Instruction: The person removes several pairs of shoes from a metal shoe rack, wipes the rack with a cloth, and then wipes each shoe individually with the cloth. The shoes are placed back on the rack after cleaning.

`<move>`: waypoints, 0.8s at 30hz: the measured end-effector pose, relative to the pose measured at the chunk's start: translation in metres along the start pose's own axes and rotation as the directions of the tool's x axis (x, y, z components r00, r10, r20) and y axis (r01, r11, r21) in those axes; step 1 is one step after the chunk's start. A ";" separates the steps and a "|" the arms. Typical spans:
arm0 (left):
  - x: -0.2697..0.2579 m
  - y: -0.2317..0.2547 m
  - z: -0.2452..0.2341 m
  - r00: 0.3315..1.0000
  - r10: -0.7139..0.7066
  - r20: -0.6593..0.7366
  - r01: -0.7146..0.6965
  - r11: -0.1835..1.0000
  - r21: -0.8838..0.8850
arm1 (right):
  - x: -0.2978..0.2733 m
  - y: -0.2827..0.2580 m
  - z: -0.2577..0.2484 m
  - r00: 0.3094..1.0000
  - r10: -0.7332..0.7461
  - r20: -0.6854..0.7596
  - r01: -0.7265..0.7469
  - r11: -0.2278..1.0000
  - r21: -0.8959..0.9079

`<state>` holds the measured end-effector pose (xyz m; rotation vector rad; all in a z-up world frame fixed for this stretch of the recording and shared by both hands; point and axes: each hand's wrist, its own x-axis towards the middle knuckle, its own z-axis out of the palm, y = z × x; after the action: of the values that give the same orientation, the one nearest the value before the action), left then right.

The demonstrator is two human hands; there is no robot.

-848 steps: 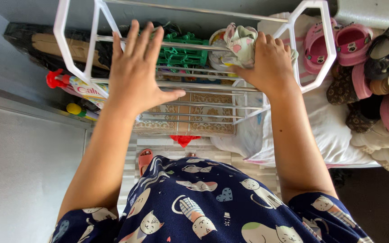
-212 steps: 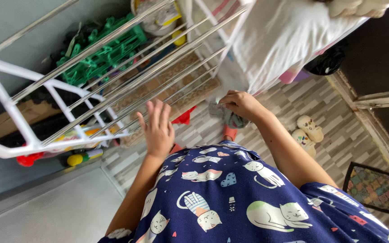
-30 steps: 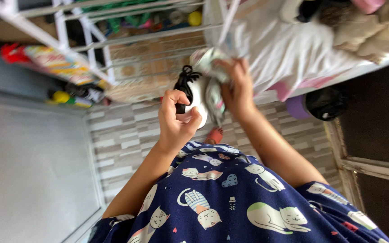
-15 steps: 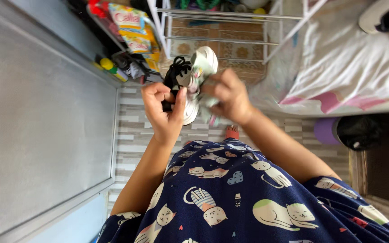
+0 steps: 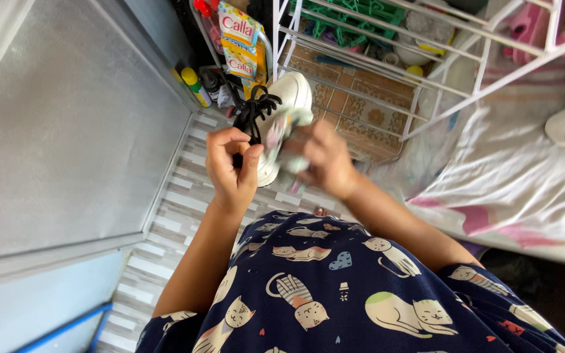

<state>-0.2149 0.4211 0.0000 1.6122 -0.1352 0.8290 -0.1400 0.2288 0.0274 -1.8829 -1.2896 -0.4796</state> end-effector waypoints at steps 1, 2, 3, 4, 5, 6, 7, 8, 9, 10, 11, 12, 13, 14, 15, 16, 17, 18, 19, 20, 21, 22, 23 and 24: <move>-0.001 0.001 0.003 1.000 0.017 0.007 -0.017 1.000 0.019 | 0.006 0.016 -0.010 1.000 -0.011 -0.024 0.010 0.999 -0.035; -0.002 0.003 0.005 0.999 0.035 0.015 -0.035 0.999 0.038 | 0.012 0.031 -0.019 0.999 -0.022 -0.049 0.018 0.997 -0.070; -0.002 0.005 0.007 0.999 0.033 0.015 -0.034 0.999 0.040 | 0.018 0.045 -0.028 0.996 0.049 -0.076 -0.057 0.994 -0.098; -0.003 0.007 0.010 0.999 0.031 0.014 -0.032 0.999 0.041 | 0.021 0.055 -0.036 0.987 0.120 -0.104 -0.133 0.983 -0.125; -0.005 0.010 0.014 1.000 0.029 0.013 -0.029 0.999 0.041 | 0.021 0.060 -0.040 0.964 0.240 -0.116 -0.251 0.964 -0.092; -0.006 0.013 0.019 0.998 0.062 0.026 -0.064 0.997 0.051 | 0.022 0.065 -0.043 0.926 0.357 -0.121 -0.366 0.929 -0.057; -0.009 0.016 0.024 0.995 0.096 0.040 -0.098 0.993 0.060 | 0.022 0.068 -0.045 0.875 0.469 -0.121 -0.474 0.880 -0.023; -0.011 0.020 0.028 0.990 0.128 0.050 -0.132 0.989 0.072 | 0.022 0.068 -0.044 0.895 0.430 -0.119 -0.435 0.900 -0.024; -0.012 0.022 0.031 0.990 0.133 0.038 -0.135 0.987 0.091 | 0.020 0.064 -0.042 0.914 0.389 -0.117 -0.395 0.918 -0.025; -0.012 0.024 0.033 0.990 0.136 0.026 -0.138 0.984 0.111 | 0.019 0.060 -0.038 0.930 0.349 -0.115 -0.354 0.935 -0.024; -0.013 0.025 0.035 0.990 0.139 0.014 -0.140 0.982 0.130 | 0.018 0.056 -0.036 0.932 0.343 -0.114 -0.346 0.938 -0.005; -0.013 0.028 0.036 0.994 0.105 -0.016 -0.101 0.982 0.161 | 0.018 0.053 -0.035 0.936 0.334 -0.113 -0.335 0.942 0.016; -0.014 0.030 0.037 0.996 0.070 -0.047 -0.060 0.980 0.189 | 0.018 0.050 -0.035 0.939 0.326 -0.112 -0.324 0.945 0.037; -0.015 0.032 0.037 0.996 0.036 -0.079 -0.018 0.977 0.213 | 0.017 0.045 -0.034 0.959 0.275 -0.068 -0.272 0.961 0.054; -0.015 0.033 0.037 0.994 0.041 -0.101 -0.017 0.974 0.224 | 0.016 0.040 -0.034 0.975 0.222 -0.025 -0.220 0.973 0.074; -0.014 0.033 0.039 0.992 0.045 -0.119 -0.016 0.973 0.232 | 0.014 0.035 -0.033 0.986 0.169 0.014 -0.169 0.981 0.093; -0.013 0.034 0.040 0.989 0.050 -0.137 -0.016 0.971 0.241 | 0.013 0.028 -0.027 0.995 0.089 0.047 -0.095 0.986 0.141; -0.011 0.034 0.042 0.984 0.037 -0.172 0.001 0.976 0.219 | 0.012 0.022 -0.021 0.998 0.006 0.070 -0.019 0.982 0.187; -0.009 0.034 0.043 0.978 0.024 -0.206 0.017 0.980 0.197 | 0.007 0.013 -0.019 0.994 -0.020 0.108 -0.003 0.978 0.210; -0.007 0.035 0.043 0.972 0.011 -0.237 0.030 0.985 0.172 | 0.002 0.005 -0.016 0.989 -0.045 0.144 0.010 0.973 0.231; -0.005 0.037 0.042 0.970 -0.002 -0.245 0.047 0.983 0.176 | 0.001 0.004 -0.014 0.982 -0.070 0.178 0.023 0.967 0.252; -0.005 0.039 0.040 0.968 -0.017 -0.251 0.064 0.982 0.179 | 0.003 0.009 -0.012 0.983 -0.101 0.155 0.072 0.981 0.183; -0.006 0.041 0.039 0.966 -0.032 -0.258 0.081 0.980 0.181 | 0.009 0.021 -0.011 0.982 -0.134 0.133 0.120 0.987 0.111; -0.007 0.044 0.037 0.968 -0.025 -0.249 0.077 0.976 0.203 | 0.015 0.033 -0.011 0.980 -0.166 0.112 0.163 0.986 0.037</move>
<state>-0.2270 0.3750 0.0320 1.6875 0.1765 1.0225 -0.1020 0.2235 0.0317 -1.8115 -1.5286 -0.4417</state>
